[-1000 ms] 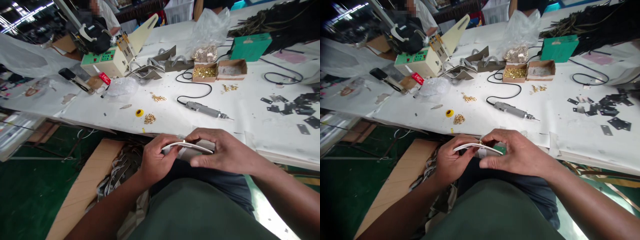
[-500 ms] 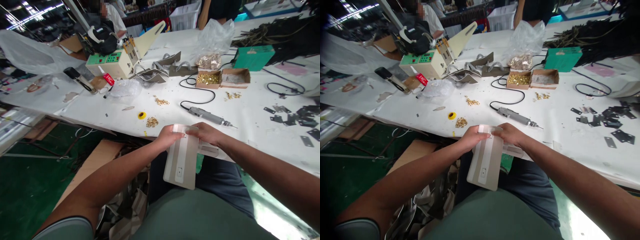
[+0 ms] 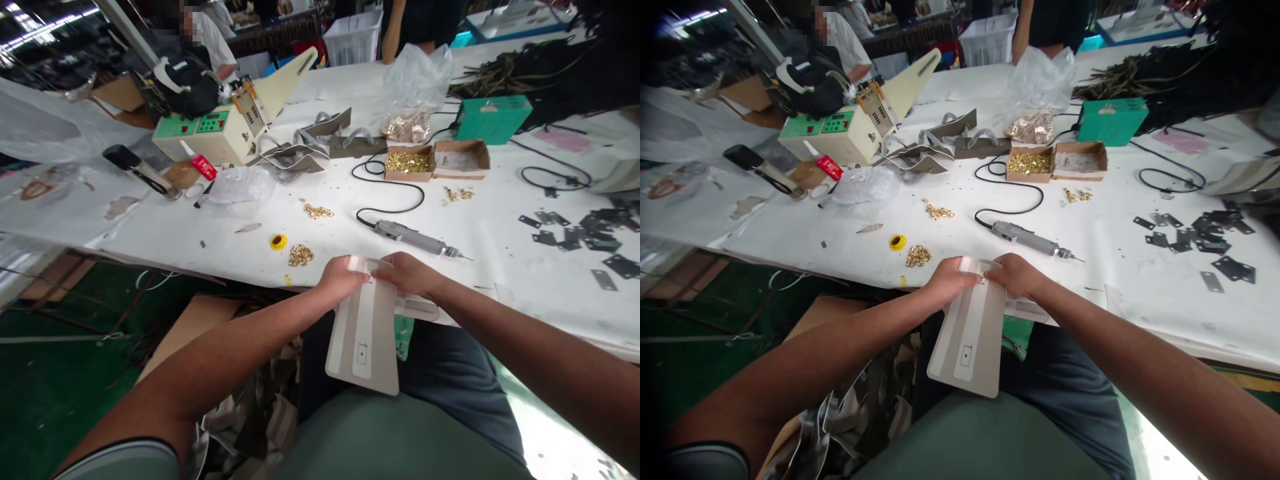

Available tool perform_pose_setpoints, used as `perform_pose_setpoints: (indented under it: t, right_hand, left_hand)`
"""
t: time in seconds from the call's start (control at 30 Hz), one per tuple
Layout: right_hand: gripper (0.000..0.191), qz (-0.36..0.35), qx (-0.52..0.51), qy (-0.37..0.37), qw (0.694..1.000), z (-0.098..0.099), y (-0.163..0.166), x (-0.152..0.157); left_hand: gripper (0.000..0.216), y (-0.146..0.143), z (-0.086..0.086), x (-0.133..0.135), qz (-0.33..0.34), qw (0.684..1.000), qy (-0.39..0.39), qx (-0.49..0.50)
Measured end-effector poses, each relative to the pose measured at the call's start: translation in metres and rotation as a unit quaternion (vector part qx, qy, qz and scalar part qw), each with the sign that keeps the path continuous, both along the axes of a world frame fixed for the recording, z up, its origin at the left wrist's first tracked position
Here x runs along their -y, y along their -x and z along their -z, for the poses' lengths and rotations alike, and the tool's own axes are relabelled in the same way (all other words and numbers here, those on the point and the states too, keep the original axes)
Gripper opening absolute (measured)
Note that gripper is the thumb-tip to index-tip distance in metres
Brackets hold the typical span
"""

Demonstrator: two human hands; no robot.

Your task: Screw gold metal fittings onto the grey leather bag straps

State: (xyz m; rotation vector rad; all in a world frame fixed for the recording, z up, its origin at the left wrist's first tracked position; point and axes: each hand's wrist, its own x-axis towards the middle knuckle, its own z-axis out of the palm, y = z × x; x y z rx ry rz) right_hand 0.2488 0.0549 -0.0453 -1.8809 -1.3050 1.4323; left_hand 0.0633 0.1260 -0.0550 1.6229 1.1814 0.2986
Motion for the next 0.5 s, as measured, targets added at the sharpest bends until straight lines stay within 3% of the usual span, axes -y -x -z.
perform_pose_setpoints:
  t: [0.3, 0.5]
  right_hand:
    - [0.02, -0.023, 0.155, 0.034, 0.987, -0.013, 0.009, -0.013]
    - [0.022, -0.013, 0.125, 0.032, 0.992, -0.009, 0.006, -0.016]
  left_hand:
    - [0.018, -0.005, 0.003, -0.002, 0.009, 0.998, -0.036, -0.041]
    - [0.024, -0.007, 0.0, 0.001, 0.023, 0.995, -0.08, -0.05]
